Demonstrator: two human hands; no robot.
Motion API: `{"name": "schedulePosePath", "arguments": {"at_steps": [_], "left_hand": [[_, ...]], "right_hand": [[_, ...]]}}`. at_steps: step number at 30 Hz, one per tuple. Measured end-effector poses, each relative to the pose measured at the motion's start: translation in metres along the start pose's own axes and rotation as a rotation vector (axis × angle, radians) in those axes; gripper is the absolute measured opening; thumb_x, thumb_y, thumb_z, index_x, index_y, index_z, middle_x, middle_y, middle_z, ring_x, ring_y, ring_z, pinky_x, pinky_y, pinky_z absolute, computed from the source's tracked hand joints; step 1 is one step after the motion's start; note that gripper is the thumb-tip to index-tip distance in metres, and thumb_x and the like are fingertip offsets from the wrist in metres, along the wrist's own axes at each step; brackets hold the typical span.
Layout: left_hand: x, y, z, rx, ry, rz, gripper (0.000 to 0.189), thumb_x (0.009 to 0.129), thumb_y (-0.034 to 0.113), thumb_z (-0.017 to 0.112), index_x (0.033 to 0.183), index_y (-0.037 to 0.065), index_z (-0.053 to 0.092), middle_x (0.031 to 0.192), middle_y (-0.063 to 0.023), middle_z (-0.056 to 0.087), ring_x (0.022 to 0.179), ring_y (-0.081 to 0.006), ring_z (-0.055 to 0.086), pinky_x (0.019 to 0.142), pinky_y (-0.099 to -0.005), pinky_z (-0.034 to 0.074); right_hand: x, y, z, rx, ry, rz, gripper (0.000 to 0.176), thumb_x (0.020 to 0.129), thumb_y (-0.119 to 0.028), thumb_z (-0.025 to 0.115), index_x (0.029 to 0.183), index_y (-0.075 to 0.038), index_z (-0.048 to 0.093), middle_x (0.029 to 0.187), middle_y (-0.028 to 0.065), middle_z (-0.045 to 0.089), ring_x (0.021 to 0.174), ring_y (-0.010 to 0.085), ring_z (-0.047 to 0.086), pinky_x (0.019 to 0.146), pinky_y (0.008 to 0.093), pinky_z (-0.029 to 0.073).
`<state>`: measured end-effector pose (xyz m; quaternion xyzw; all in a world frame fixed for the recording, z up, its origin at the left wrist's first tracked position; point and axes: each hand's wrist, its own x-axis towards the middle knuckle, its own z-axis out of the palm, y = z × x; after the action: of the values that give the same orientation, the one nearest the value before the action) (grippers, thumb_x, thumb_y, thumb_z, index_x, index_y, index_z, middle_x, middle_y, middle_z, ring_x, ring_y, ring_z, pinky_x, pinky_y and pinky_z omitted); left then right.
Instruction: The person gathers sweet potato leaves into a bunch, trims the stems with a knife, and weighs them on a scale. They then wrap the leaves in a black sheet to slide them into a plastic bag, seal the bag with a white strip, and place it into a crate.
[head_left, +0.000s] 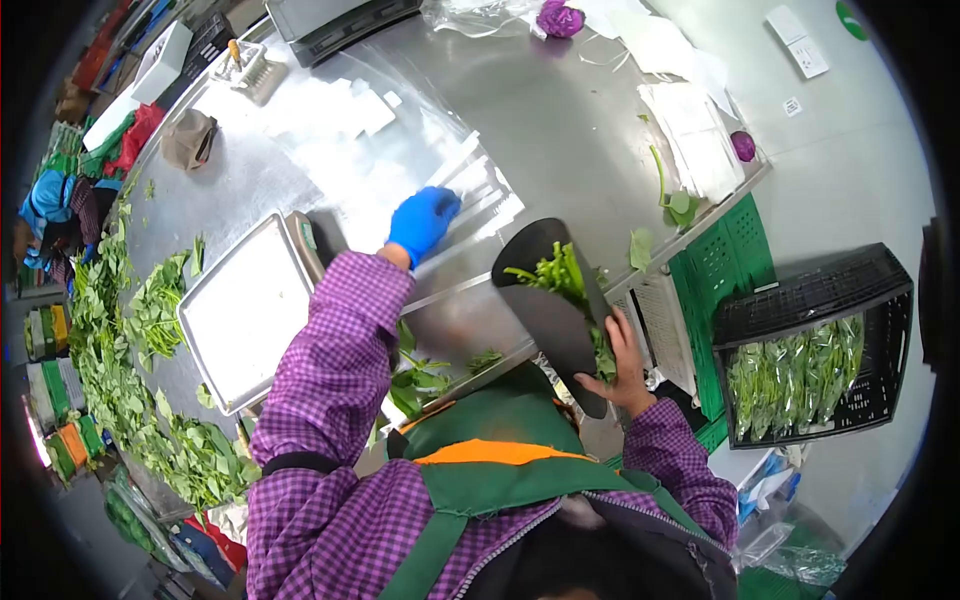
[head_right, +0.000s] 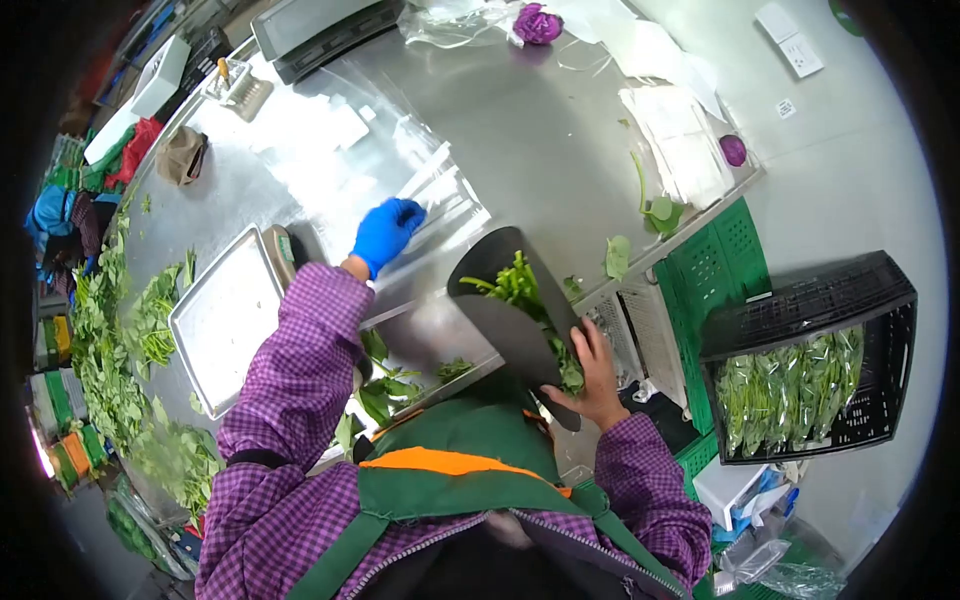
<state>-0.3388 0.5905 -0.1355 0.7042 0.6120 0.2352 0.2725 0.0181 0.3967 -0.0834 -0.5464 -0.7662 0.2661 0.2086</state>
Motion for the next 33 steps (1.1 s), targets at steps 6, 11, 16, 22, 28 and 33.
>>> {"name": "schedulePosePath", "arguments": {"at_steps": [6,11,16,22,28,33], "left_hand": [[-0.017,0.067,0.011,-0.227,0.045,0.096,0.012,0.081,0.016,0.065,0.091,0.008,0.066,0.081,-0.0093,0.064,0.069,-0.0216,0.062,0.065,-0.0308,0.05],[-0.023,0.11,0.016,-0.105,0.01,0.31,0.012,0.081,0.022,0.062,0.086,0.011,0.063,0.078,-0.0094,0.059,0.072,-0.0298,0.058,0.064,-0.0405,0.047],[-0.047,0.116,0.03,-0.605,0.258,0.013,0.049,0.078,0.022,0.07,0.121,0.003,0.053,0.113,-0.0159,0.057,0.107,-0.028,0.055,0.09,-0.0351,0.044],[-0.12,0.089,0.073,-1.152,0.009,-0.527,0.092,0.08,0.021,0.073,0.143,-0.003,0.011,0.132,-0.0212,0.041,0.114,-0.0256,0.048,0.095,-0.0337,0.041],[-0.13,0.03,0.069,-1.035,0.183,-0.511,0.07,0.086,0.015,0.066,0.143,0.006,0.027,0.096,-0.0073,0.058,0.082,-0.0143,0.054,0.073,-0.0264,0.048],[-0.144,0.053,0.033,-0.416,0.514,-0.107,0.038,0.082,0.006,0.064,0.119,0.009,0.058,0.088,-0.008,0.058,0.085,-0.0194,0.055,0.079,-0.0298,0.044]], "right_hand": [[0.013,-0.021,-0.007,-0.109,-0.119,0.02,0.092,0.061,-0.034,0.08,0.135,-0.004,0.035,0.135,0.0245,0.033,0.118,0.0432,0.038,0.099,0.049,0.033],[0.029,-0.05,-0.001,-0.069,-0.089,0.22,0.094,0.062,-0.031,0.078,0.14,-0.008,0.03,0.134,0.0248,0.036,0.12,0.0418,0.04,0.1,0.0459,0.034],[0.039,-0.054,0.005,-0.058,-0.033,0.216,0.096,0.062,-0.033,0.078,0.139,-0.005,0.028,0.131,0.0255,0.039,0.117,0.0421,0.042,0.097,0.0471,0.036],[0.085,-0.066,0.038,-0.036,0.063,0.293,0.099,0.066,-0.034,0.076,0.141,-0.002,0.02,0.129,0.0253,0.041,0.116,0.0423,0.042,0.097,0.0476,0.036],[0.113,-0.051,0.058,0.779,0.113,0.419,0.092,0.082,-0.027,0.064,0.144,0.0,0.002,0.121,0.0225,0.052,0.099,0.0321,0.058,0.088,0.0408,0.045],[0.106,-0.025,0.069,-0.027,-0.084,0.341,0.029,0.085,-0.019,0.054,0.106,0.002,0.056,0.08,0.0206,0.064,0.07,0.0383,0.062,0.062,0.0469,0.048]]}}
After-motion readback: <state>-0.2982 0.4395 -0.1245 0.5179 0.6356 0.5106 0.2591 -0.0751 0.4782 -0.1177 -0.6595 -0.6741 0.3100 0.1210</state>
